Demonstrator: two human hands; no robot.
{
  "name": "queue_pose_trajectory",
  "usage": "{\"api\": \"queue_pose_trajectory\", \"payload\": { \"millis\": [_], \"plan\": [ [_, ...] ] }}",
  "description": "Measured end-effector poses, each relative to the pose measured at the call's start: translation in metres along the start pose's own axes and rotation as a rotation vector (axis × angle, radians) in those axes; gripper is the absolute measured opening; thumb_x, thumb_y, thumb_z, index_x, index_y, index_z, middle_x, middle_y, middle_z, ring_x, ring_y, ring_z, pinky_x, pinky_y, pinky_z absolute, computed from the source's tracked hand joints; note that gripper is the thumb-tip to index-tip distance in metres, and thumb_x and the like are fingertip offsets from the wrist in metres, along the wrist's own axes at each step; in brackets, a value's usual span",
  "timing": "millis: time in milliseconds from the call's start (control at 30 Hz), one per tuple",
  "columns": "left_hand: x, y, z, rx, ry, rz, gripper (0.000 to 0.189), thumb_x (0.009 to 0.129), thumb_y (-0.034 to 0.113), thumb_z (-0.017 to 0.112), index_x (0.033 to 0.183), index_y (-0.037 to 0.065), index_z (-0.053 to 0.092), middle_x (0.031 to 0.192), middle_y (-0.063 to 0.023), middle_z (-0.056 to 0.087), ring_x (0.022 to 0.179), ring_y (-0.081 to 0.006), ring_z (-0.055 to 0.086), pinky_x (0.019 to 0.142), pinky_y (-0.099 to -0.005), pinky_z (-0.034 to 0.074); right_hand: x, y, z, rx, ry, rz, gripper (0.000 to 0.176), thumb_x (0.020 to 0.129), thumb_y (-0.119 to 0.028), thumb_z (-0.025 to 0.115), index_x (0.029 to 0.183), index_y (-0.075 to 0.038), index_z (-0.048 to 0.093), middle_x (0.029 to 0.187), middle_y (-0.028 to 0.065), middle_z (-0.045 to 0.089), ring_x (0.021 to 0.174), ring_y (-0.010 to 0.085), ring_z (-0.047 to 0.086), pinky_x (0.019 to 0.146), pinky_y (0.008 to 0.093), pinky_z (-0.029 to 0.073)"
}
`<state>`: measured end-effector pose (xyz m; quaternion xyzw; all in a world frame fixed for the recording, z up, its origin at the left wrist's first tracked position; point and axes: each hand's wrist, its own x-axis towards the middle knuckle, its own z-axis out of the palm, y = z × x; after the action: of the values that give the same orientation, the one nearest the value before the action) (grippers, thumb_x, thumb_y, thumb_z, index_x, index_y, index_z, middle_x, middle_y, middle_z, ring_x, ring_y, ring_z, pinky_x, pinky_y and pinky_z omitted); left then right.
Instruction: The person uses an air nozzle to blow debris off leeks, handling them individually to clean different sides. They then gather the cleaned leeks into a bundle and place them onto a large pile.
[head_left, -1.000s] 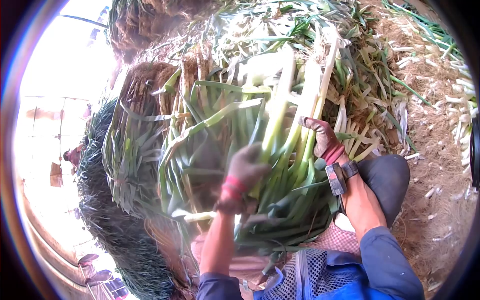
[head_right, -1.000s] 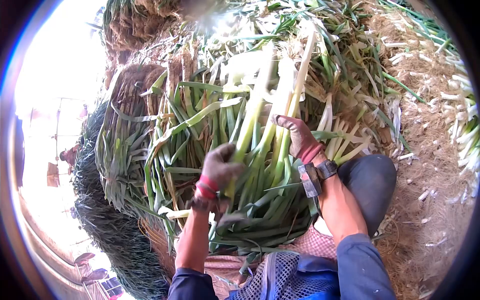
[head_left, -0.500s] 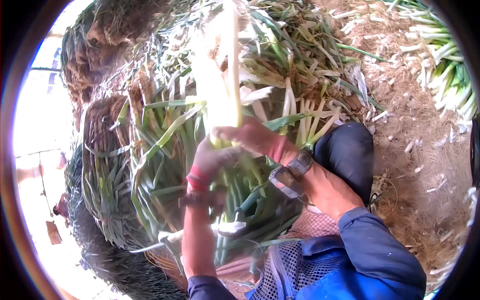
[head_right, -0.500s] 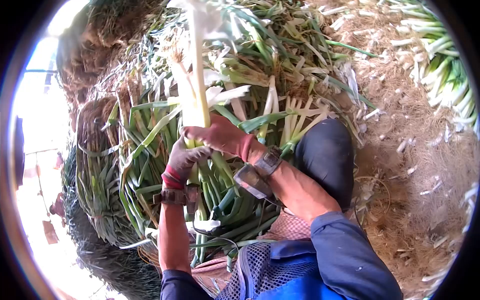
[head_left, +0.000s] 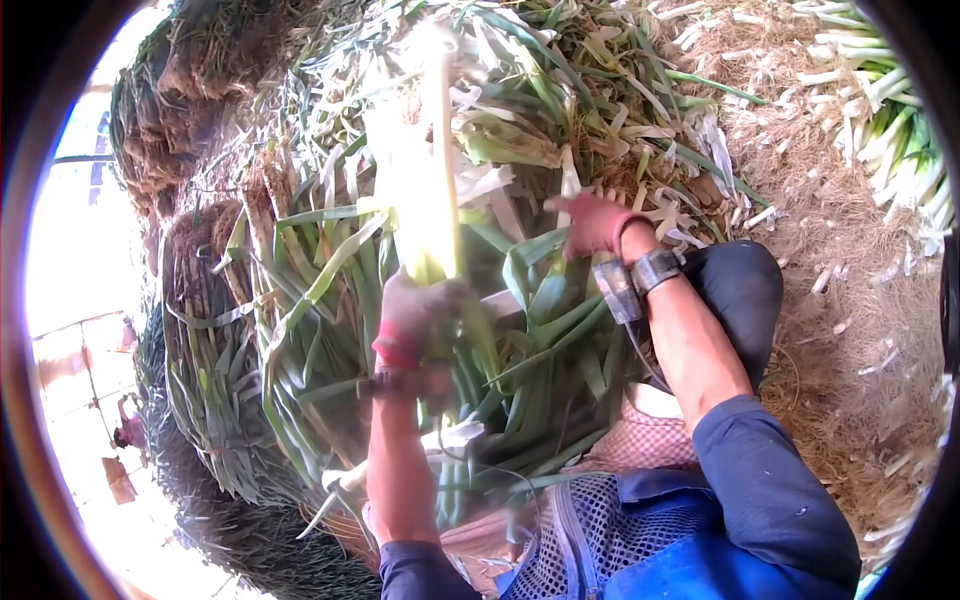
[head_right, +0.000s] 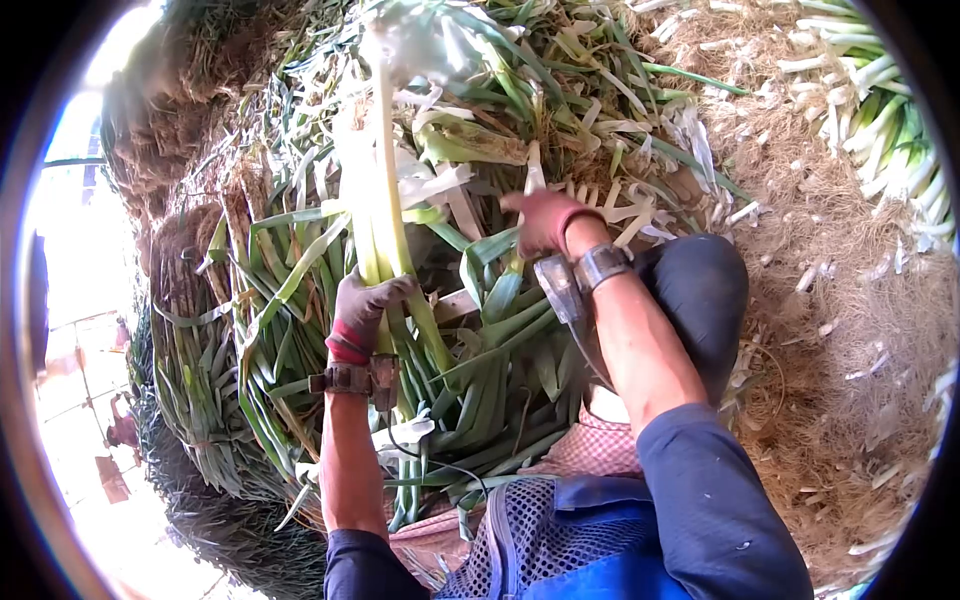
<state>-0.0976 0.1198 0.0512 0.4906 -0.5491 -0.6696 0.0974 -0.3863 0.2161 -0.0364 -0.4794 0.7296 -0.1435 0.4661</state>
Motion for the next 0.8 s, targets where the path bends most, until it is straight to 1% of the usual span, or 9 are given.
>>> {"api": "queue_pose_trajectory", "payload": {
  "millis": [167,267,300,400,533,567,633,733,800],
  "plan": [
    [-0.001,0.0,-0.006,-0.041,0.046,-0.009,0.035,0.082,0.005,0.08,0.113,-0.007,0.067,0.088,-0.0128,0.074,0.073,-0.0233,0.073,0.066,-0.0357,0.061,0.023,0.023,0.022,-0.347,0.212,0.085,0.041,0.083,-0.017,0.075,0.124,-0.013,0.075,0.118,0.0179,0.075,0.113,0.0384,0.071,0.099,0.0471,0.056],
    [-0.003,-0.001,-0.01,-0.02,0.026,0.013,0.03,0.083,0.009,0.078,0.109,-0.004,0.07,0.09,-0.0096,0.075,0.076,-0.0187,0.072,0.07,-0.0327,0.06,0.029,0.026,-0.041,0.551,0.926,-0.071,0.012,0.092,-0.01,0.066,0.098,-0.012,0.077,0.101,0.0093,0.078,0.092,0.0247,0.074,0.081,0.039,0.059],
    [-0.005,-0.001,-0.012,0.009,0.022,0.028,0.025,0.085,0.012,0.076,0.105,-0.002,0.073,0.091,-0.0062,0.076,0.078,-0.0139,0.07,0.073,-0.0294,0.058,0.023,0.031,-0.071,0.94,0.809,-0.019,0.011,0.094,-0.008,0.064,0.097,-0.011,0.074,0.099,0.0094,0.078,0.091,0.0179,0.073,0.079,0.0352,0.057],
    [-0.004,-0.005,-0.019,0.049,0.072,-0.022,0.024,0.085,0.012,0.077,0.103,-0.002,0.073,0.092,-0.0066,0.076,0.079,-0.0137,0.071,0.072,-0.0295,0.058,0.03,0.051,-0.089,0.414,1.123,0.163,0.052,0.086,-0.034,0.076,0.126,0.0,0.069,0.104,0.0215,0.077,0.096,0.0393,0.075,0.087,0.0485,0.059],
    [0.0,-0.008,-0.024,0.058,0.086,-0.002,0.023,0.083,0.011,0.079,0.101,-0.002,0.074,0.091,-0.0063,0.076,0.08,-0.0134,0.071,0.072,-0.029,0.058,0.015,0.047,-0.013,0.255,0.472,0.423,0.06,0.094,-0.051,0.067,0.117,0.005,0.068,0.124,0.0333,0.068,0.118,0.0495,0.066,0.099,0.0506,0.054],
    [-0.002,-0.007,-0.022,-0.004,0.062,-0.016,0.024,0.083,0.011,0.08,0.101,-0.002,0.074,0.091,-0.0061,0.076,0.08,-0.0134,0.071,0.072,-0.0294,0.058,0.058,0.094,0.05,-0.09,0.422,0.24,0.058,0.099,-0.053,0.061,0.115,0.002,0.07,0.114,0.0319,0.071,0.108,0.0493,0.069,0.094,0.0504,0.056],
    [-0.004,-0.003,-0.019,-0.059,0.028,-0.042,0.024,0.082,0.011,0.082,0.101,-0.002,0.074,0.091,-0.0054,0.076,0.079,-0.0133,0.071,0.073,-0.0295,0.058,0.055,0.09,0.103,0.378,0.121,0.111,0.035,0.107,-0.032,0.052,0.116,-0.006,0.072,0.092,0.0281,0.072,0.09,0.0431,0.072,0.081,0.0487,0.057],
    [-0.002,-0.008,-0.019,0.067,0.125,-0.001,0.022,0.085,0.01,0.08,0.101,-0.004,0.074,0.089,-0.0082,0.077,0.079,-0.015,0.073,0.074,-0.0279,0.058,0.075,0.12,0.125,-0.091,0.765,-0.654,0.03,0.093,-0.023,0.07,0.107,0.003,0.074,0.087,0.0212,0.074,0.076,0.0294,0.074,0.07,0.0397,0.059],
    [0.002,-0.022,-0.034,-0.024,0.092,0.085,0.029,0.084,0.013,0.082,0.106,-0.004,0.074,0.089,-0.0081,0.077,0.078,-0.0161,0.073,0.073,-0.0291,0.058,0.035,0.03,0.072,1.528,0.264,0.012,0.019,0.092,-0.016,0.069,0.102,-0.001,0.075,0.085,0.0128,0.073,0.076,0.0235,0.072,0.073,0.0352,0.06]
  ]
}}
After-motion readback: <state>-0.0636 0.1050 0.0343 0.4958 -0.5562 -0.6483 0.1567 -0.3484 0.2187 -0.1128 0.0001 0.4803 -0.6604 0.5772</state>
